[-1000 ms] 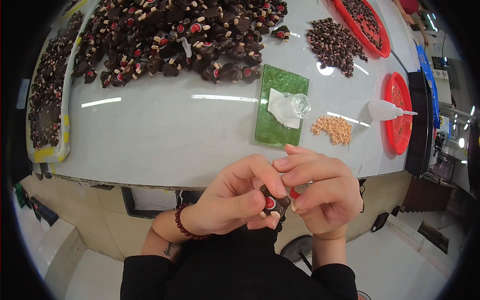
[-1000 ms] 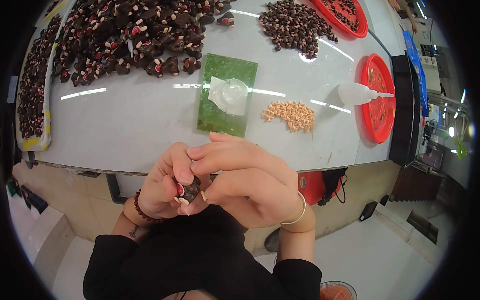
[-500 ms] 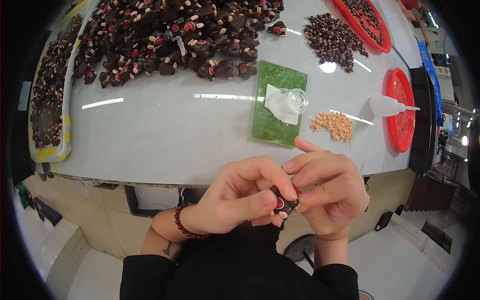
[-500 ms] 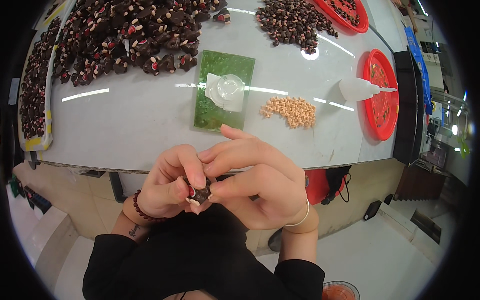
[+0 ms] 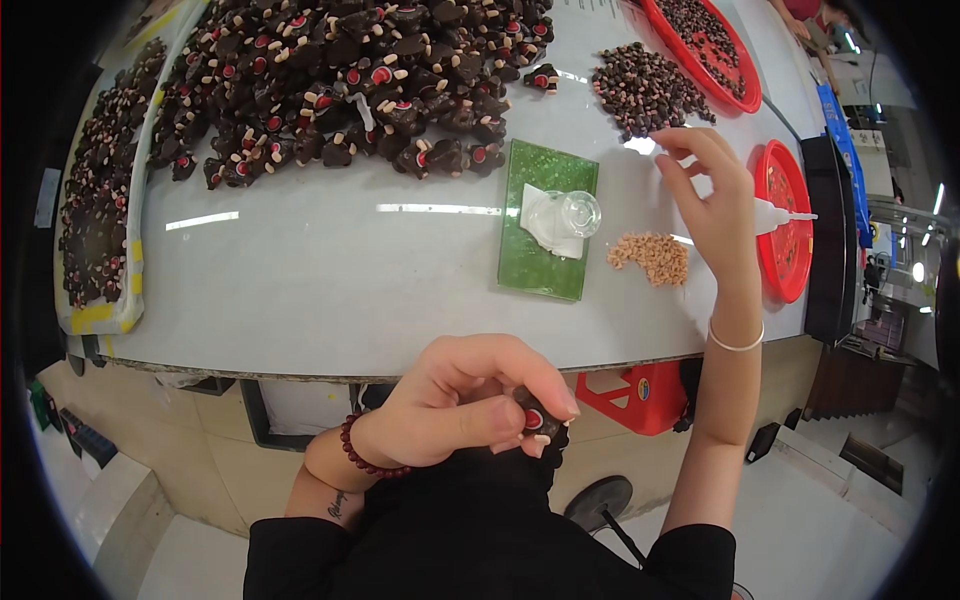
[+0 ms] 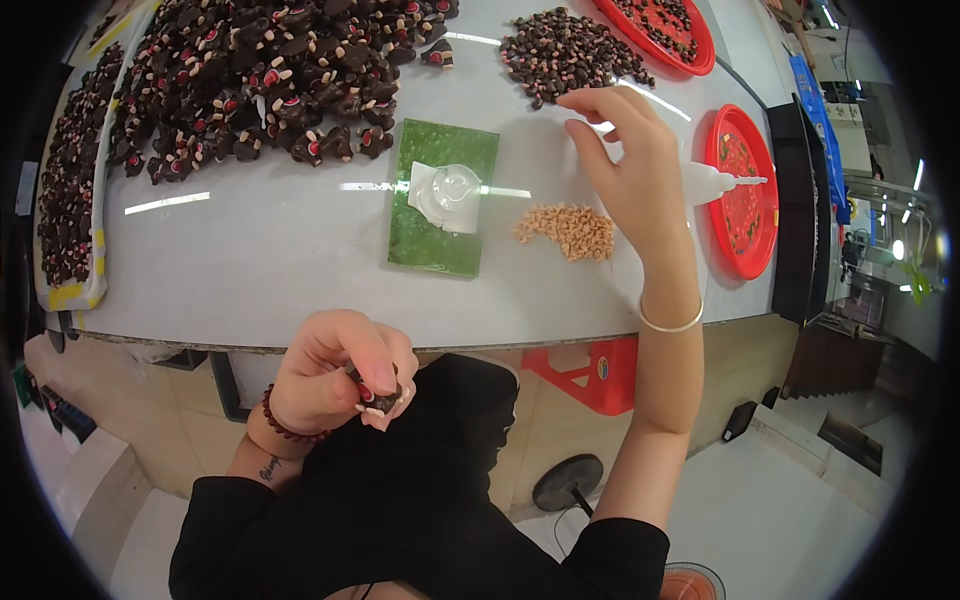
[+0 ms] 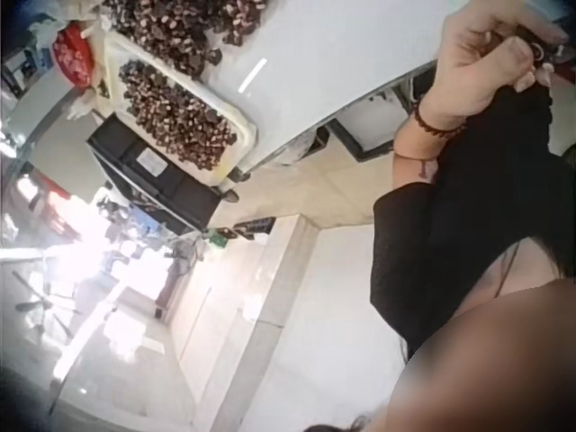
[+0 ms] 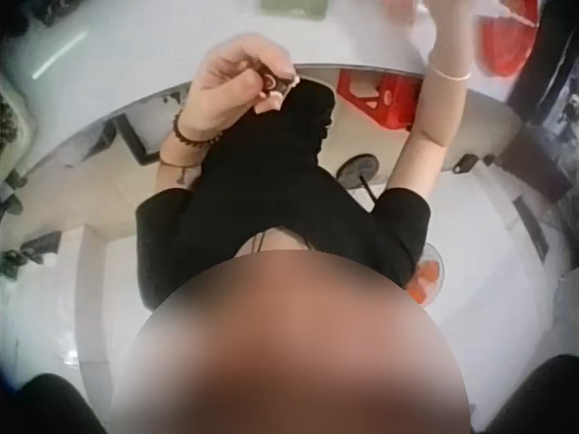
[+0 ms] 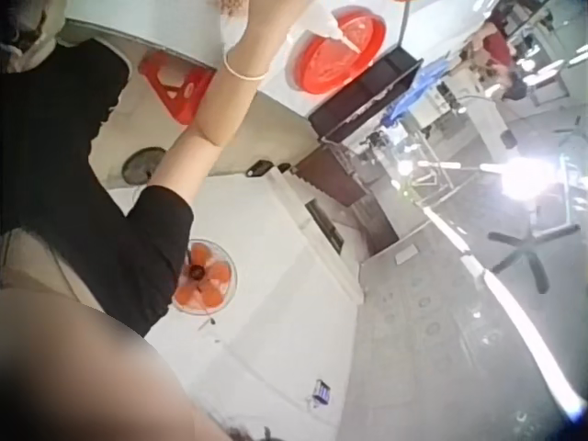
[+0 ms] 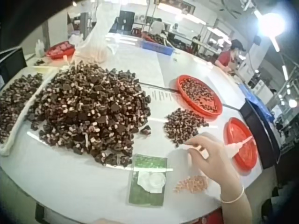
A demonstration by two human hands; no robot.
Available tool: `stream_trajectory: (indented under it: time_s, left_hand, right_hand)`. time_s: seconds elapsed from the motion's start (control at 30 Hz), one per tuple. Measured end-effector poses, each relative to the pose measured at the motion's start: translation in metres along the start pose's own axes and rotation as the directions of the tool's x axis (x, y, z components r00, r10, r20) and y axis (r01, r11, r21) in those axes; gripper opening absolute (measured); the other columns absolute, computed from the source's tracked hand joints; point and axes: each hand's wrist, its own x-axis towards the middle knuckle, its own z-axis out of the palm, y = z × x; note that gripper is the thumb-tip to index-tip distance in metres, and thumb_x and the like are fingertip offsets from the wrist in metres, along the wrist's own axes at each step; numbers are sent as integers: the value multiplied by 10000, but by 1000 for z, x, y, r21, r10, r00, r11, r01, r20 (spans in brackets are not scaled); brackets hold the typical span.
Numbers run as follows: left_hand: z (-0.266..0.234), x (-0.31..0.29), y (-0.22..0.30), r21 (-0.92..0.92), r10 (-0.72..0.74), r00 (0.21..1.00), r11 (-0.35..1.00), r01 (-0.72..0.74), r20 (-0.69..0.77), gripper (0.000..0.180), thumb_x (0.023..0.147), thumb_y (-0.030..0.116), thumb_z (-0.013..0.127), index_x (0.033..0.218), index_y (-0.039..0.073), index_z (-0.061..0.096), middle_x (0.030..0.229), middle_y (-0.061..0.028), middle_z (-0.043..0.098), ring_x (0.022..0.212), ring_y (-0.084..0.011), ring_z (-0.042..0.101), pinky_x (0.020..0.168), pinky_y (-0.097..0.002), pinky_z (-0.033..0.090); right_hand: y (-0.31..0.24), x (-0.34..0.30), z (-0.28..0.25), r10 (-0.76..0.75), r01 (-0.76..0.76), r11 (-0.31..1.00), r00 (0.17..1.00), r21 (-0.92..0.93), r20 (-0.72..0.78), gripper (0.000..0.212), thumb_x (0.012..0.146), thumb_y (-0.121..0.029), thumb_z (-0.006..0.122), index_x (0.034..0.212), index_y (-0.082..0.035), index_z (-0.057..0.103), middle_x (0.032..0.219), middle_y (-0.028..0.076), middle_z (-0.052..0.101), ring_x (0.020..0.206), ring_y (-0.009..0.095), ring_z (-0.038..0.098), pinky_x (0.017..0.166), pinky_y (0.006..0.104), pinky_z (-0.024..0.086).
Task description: The person assembles small toy figurine heads by attaching tiny beads onto them with a precision glue applicator.
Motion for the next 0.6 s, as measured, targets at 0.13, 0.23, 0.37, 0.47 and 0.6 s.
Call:
stream_trajectory:
  time_s: [0.13,0.23,0.37,0.47,0.6]
  left_hand:
    - [0,-3,1,19,-15,1000,1000,16,-1,225,916,158,538,1073,-2,565,976,-78,591,764,-80,586,586,-180,425]
    - [-2,-5,1,2,-13,1000,1000,13,0,213,916,147,532,1066,0,568,977,-75,590,771,-83,588,595,-184,430]
    - [3,-3,8,100,16,999,995,-11,-44,190,913,116,519,1052,-3,571,971,-68,586,731,-77,561,605,-194,431]
    - [14,3,13,306,70,983,952,-14,-172,182,884,161,564,964,0,592,891,-73,577,657,-85,523,561,-202,406]
    - [8,5,21,737,58,993,676,33,-98,100,844,88,610,919,21,610,796,-34,572,625,-92,509,539,-224,388]
  right_hand:
    - [10,10,11,-138,147,983,987,-112,82,133,760,-8,625,889,-39,631,832,80,576,778,230,562,676,315,459]
    - [10,13,12,-219,235,957,970,-170,106,109,750,-20,637,856,-37,617,818,84,547,792,257,540,699,336,449]
    - [-1,9,13,-213,238,956,965,-170,153,88,750,-15,633,825,-29,588,809,80,529,795,261,526,699,333,440]
    - [-13,-1,11,-167,175,983,977,-54,133,117,731,-9,641,831,-12,580,804,81,522,775,256,523,690,328,434]
    - [-78,-33,-15,-287,248,950,933,192,217,181,632,3,669,797,-31,602,819,68,560,745,243,522,639,339,423]
